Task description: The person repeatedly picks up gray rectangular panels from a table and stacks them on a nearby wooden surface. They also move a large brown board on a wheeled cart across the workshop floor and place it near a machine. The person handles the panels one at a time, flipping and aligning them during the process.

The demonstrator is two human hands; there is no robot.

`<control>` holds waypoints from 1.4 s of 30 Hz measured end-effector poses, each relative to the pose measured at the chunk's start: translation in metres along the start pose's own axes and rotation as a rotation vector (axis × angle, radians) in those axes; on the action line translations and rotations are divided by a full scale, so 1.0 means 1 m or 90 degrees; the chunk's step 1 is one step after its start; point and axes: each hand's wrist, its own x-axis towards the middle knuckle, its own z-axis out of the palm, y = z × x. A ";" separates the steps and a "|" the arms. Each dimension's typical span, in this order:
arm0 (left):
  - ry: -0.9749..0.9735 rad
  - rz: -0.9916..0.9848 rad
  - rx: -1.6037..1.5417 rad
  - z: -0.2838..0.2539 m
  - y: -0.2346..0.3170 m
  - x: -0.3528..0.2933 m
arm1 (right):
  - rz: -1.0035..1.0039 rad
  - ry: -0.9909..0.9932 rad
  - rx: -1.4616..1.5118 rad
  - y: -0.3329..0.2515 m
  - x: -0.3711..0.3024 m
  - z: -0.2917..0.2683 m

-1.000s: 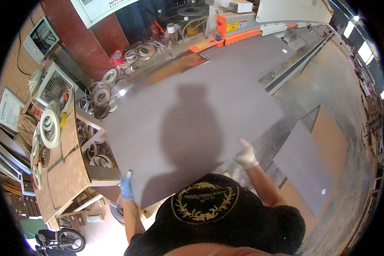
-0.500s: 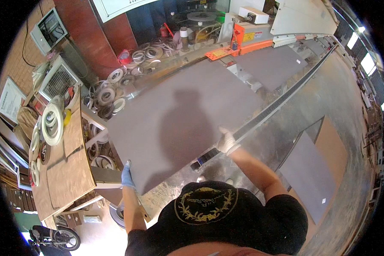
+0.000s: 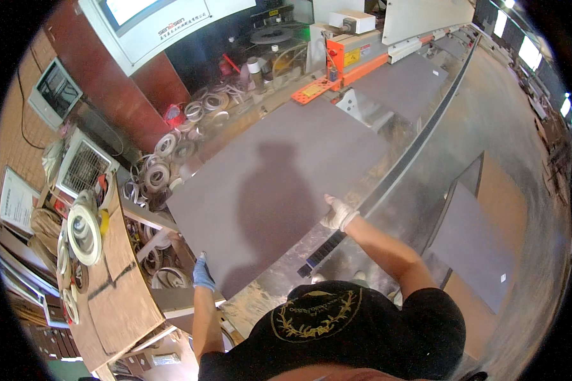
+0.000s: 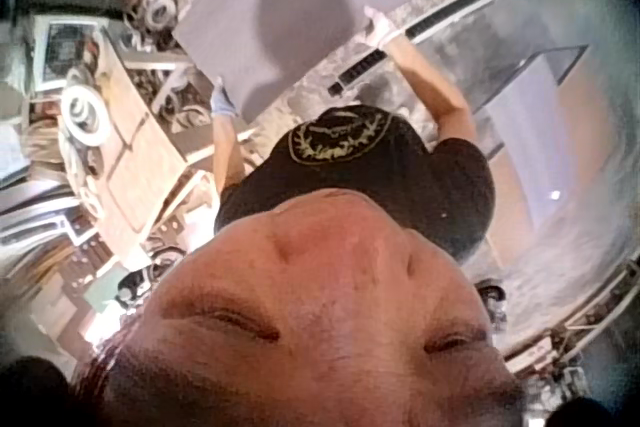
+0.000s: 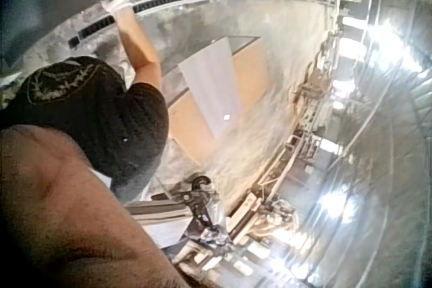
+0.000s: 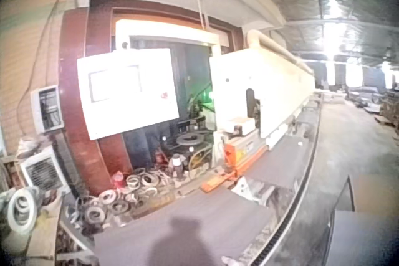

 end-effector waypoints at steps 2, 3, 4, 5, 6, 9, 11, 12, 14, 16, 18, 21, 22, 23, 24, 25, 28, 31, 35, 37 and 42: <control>-0.018 -0.002 -0.038 -0.012 -0.002 -0.005 | -0.008 -0.008 0.016 0.003 -0.036 0.026; -0.013 -0.003 -0.044 -0.008 -0.003 -0.002 | -0.020 0.000 0.033 0.000 -0.053 0.034; -0.012 -0.008 -0.048 0.003 -0.006 0.002 | -0.028 0.016 0.027 -0.006 -0.055 0.033; -0.011 -0.012 -0.052 0.013 -0.007 0.006 | -0.034 0.032 0.020 -0.011 -0.056 0.031; -0.011 -0.021 -0.046 0.019 -0.008 0.008 | -0.039 0.045 0.011 -0.015 -0.060 0.031; 0.002 -0.030 0.004 0.024 -0.008 0.009 | -0.063 0.031 0.058 -0.019 -0.073 0.036; 0.032 0.007 0.073 0.004 -0.004 0.004 | -0.047 -0.015 0.041 -0.017 -0.055 0.031; 0.030 0.000 0.078 0.014 -0.004 0.007 | -0.046 -0.012 0.045 -0.020 -0.046 0.025; 0.019 -0.024 0.093 0.039 -0.012 0.013 | -0.049 0.012 0.059 -0.029 -0.036 0.012; 0.013 -0.069 0.050 0.037 -0.011 0.010 | -0.035 0.015 0.044 -0.032 -0.039 0.015; 0.004 -0.082 0.029 0.032 -0.010 0.008 | -0.039 0.016 0.037 -0.034 -0.048 0.021; -0.004 -0.069 0.012 0.030 -0.010 0.008 | -0.056 0.031 0.037 -0.034 -0.069 0.034; -0.002 -0.078 -0.003 0.033 -0.009 0.006 | -0.065 0.041 0.042 -0.035 -0.072 0.036; 0.001 -0.087 -0.019 0.035 -0.008 0.002 | -0.055 0.036 0.039 -0.036 -0.071 0.037; 0.000 -0.070 0.059 0.066 -0.012 0.003 | -0.055 0.057 0.056 -0.045 -0.062 0.023; -0.011 -0.077 0.066 0.079 -0.008 -0.003 | -0.046 0.059 0.065 -0.048 -0.056 0.018; -0.024 -0.075 0.068 0.083 -0.003 -0.014 | -0.044 0.000 0.085 -0.045 -0.037 0.010; -0.004 -0.132 0.040 0.083 0.001 -0.017 | -0.012 -0.043 0.121 -0.046 -0.019 0.004; 0.008 -0.055 0.144 0.092 -0.002 -0.026 | -0.022 0.018 0.000 -0.051 -0.005 -0.003; 0.019 -0.096 0.114 0.109 -0.001 -0.027 | -0.015 0.055 -0.035 -0.057 0.006 -0.011; 0.001 -0.110 0.078 0.116 -0.007 -0.020 | -0.016 0.047 -0.002 -0.069 0.006 -0.017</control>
